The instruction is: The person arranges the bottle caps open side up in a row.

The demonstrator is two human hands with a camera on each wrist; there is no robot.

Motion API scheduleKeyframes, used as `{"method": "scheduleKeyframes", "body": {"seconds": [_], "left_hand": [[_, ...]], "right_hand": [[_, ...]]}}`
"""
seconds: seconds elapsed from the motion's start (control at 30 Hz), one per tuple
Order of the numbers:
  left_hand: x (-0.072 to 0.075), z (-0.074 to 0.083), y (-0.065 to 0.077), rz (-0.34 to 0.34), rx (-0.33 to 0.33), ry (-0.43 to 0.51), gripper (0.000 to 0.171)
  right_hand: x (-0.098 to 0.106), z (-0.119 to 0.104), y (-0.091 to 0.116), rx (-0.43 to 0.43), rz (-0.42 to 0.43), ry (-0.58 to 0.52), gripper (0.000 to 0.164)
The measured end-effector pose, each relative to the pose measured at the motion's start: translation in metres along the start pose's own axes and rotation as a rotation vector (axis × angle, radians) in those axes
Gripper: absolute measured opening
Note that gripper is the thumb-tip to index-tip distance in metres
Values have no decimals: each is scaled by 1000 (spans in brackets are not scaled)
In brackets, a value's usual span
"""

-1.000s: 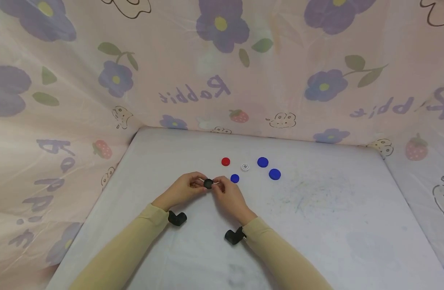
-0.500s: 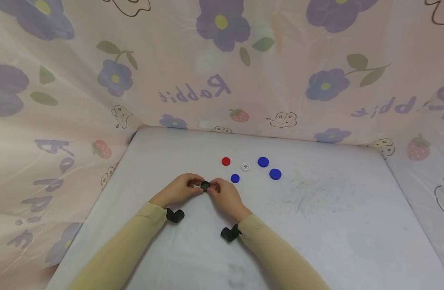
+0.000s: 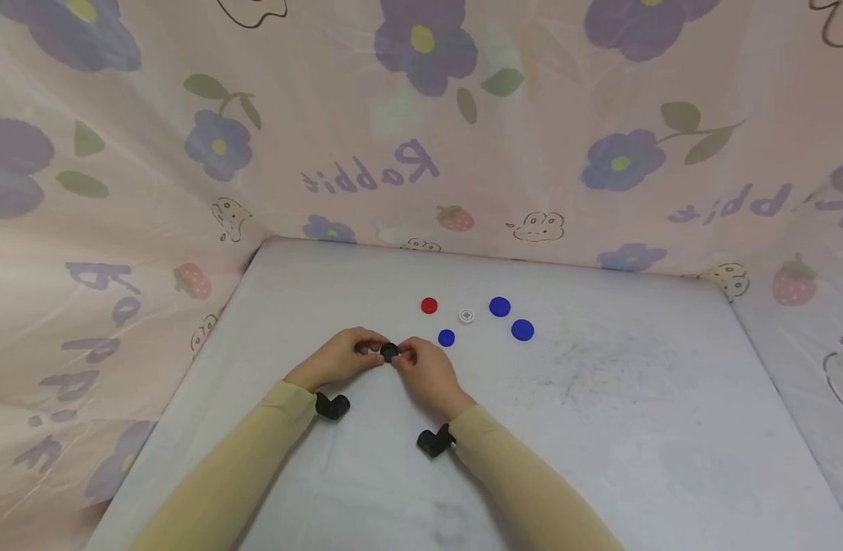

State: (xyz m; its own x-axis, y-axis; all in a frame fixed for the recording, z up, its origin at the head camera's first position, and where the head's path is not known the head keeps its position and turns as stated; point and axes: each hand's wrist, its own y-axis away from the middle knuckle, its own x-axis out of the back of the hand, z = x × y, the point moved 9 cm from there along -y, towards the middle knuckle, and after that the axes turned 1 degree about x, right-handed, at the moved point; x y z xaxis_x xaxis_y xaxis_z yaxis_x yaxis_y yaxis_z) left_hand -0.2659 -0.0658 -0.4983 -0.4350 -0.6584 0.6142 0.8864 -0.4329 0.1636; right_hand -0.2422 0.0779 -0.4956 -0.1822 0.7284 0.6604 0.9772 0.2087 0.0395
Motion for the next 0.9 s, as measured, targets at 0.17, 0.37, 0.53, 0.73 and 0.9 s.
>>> {"method": "scheduleKeyframes", "body": {"seconds": [0.17,0.37,0.53,0.73,0.9], "left_hand": [[1,1,3,-1,19,37,33],[4,7,6,46,6,32,42],[3,21,0,112,-38,-23,47],[-7,41,-12,111,-59,-55,52],[-19,60,-25,96,-85,-99,53]], "right_hand": [[4,1,4,10,-2,-19,22],[16,7,14,-12,-7,-29,26],[34,15,21,-31,29,-36,27],[61,27,27,-38,64,-59,32],[79,40,28,-40,90,-52,34]]}}
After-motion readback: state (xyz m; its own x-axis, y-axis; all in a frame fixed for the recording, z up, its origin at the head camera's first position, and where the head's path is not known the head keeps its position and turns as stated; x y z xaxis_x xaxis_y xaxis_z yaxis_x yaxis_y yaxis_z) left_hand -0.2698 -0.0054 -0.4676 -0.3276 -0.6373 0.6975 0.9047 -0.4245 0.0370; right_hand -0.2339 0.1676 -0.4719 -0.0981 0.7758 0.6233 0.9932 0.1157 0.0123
